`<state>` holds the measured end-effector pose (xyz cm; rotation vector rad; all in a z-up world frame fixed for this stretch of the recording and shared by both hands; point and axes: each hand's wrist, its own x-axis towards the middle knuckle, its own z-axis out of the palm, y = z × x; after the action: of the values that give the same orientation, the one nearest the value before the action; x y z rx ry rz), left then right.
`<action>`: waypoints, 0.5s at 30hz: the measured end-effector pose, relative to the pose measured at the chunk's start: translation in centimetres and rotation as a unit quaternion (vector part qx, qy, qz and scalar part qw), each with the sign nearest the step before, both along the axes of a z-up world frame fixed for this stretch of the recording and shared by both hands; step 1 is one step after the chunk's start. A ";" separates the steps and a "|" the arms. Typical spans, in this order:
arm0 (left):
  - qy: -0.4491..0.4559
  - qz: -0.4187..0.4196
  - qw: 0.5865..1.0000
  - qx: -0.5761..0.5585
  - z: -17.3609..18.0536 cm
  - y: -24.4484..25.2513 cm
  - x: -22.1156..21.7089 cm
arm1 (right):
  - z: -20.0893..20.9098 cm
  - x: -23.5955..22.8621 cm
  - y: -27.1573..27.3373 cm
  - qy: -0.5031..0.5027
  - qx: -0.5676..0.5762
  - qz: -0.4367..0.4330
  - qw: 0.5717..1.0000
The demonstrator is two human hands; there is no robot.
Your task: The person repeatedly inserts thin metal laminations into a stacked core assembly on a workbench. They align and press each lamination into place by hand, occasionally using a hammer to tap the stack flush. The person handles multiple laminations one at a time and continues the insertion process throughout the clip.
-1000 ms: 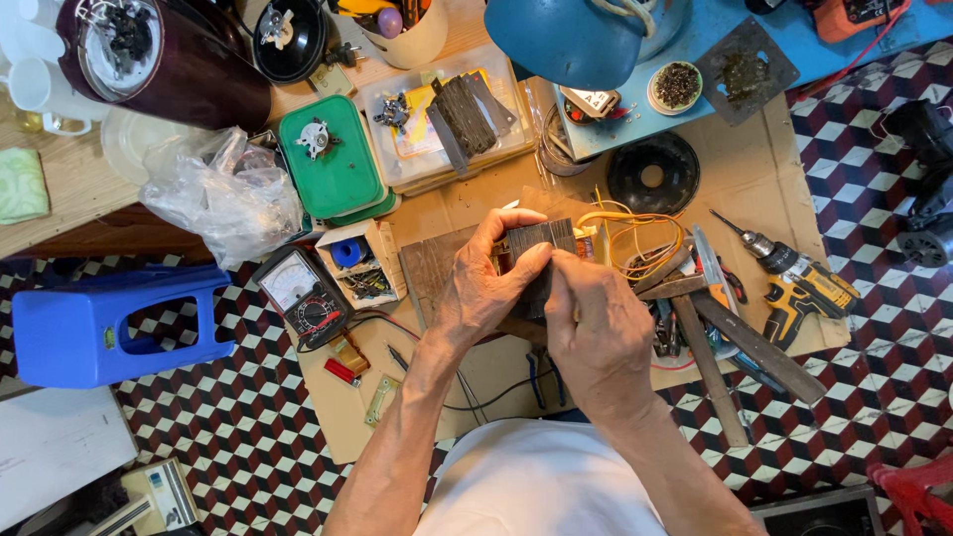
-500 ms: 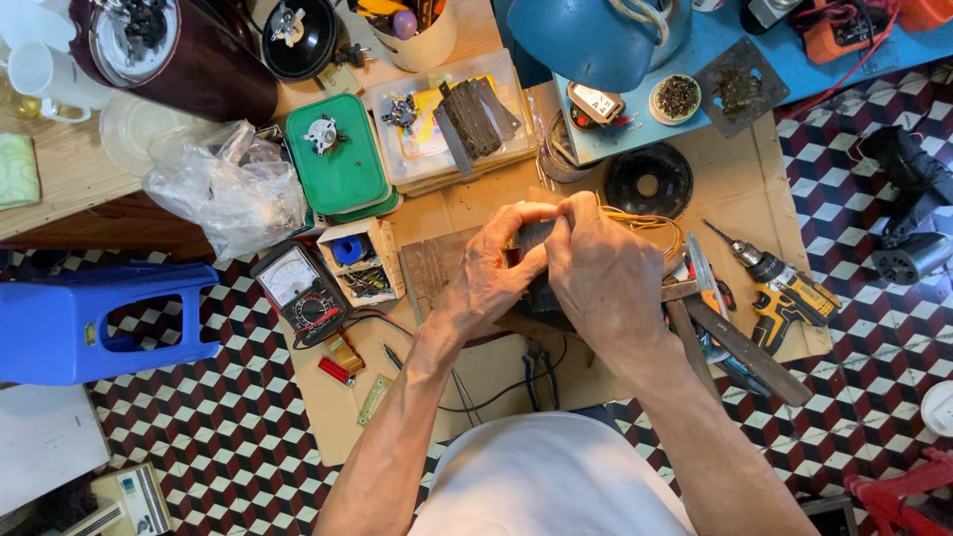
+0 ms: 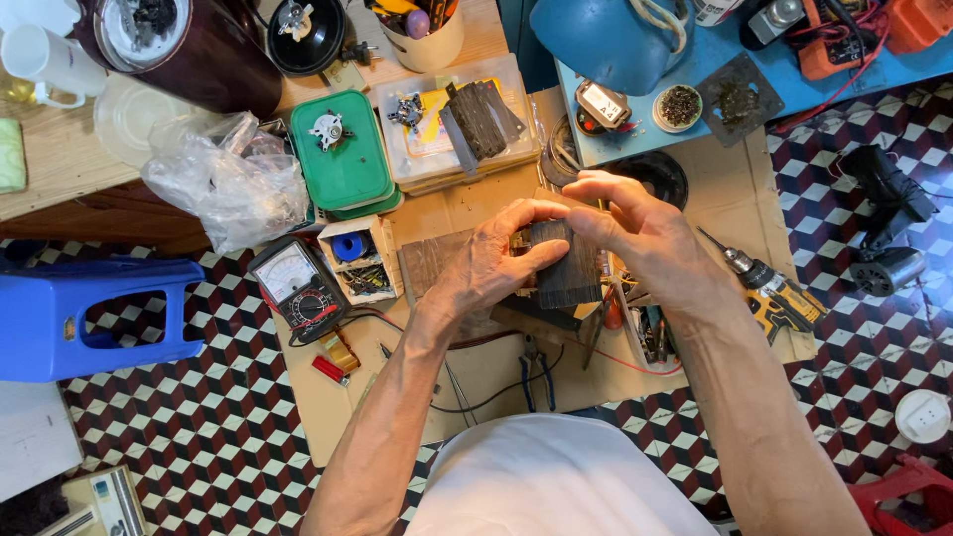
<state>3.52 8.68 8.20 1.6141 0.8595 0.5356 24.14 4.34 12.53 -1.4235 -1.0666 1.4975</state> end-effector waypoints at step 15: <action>0.020 -0.014 0.997 -0.070 0.1 0.7 -0.1 | -1.2 0.7 0.0 -0.141 -0.026 0.026 0.989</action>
<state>3.40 9.39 8.28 1.5102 0.8838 0.4158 24.86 4.32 11.33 -1.6927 -1.2488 1.3963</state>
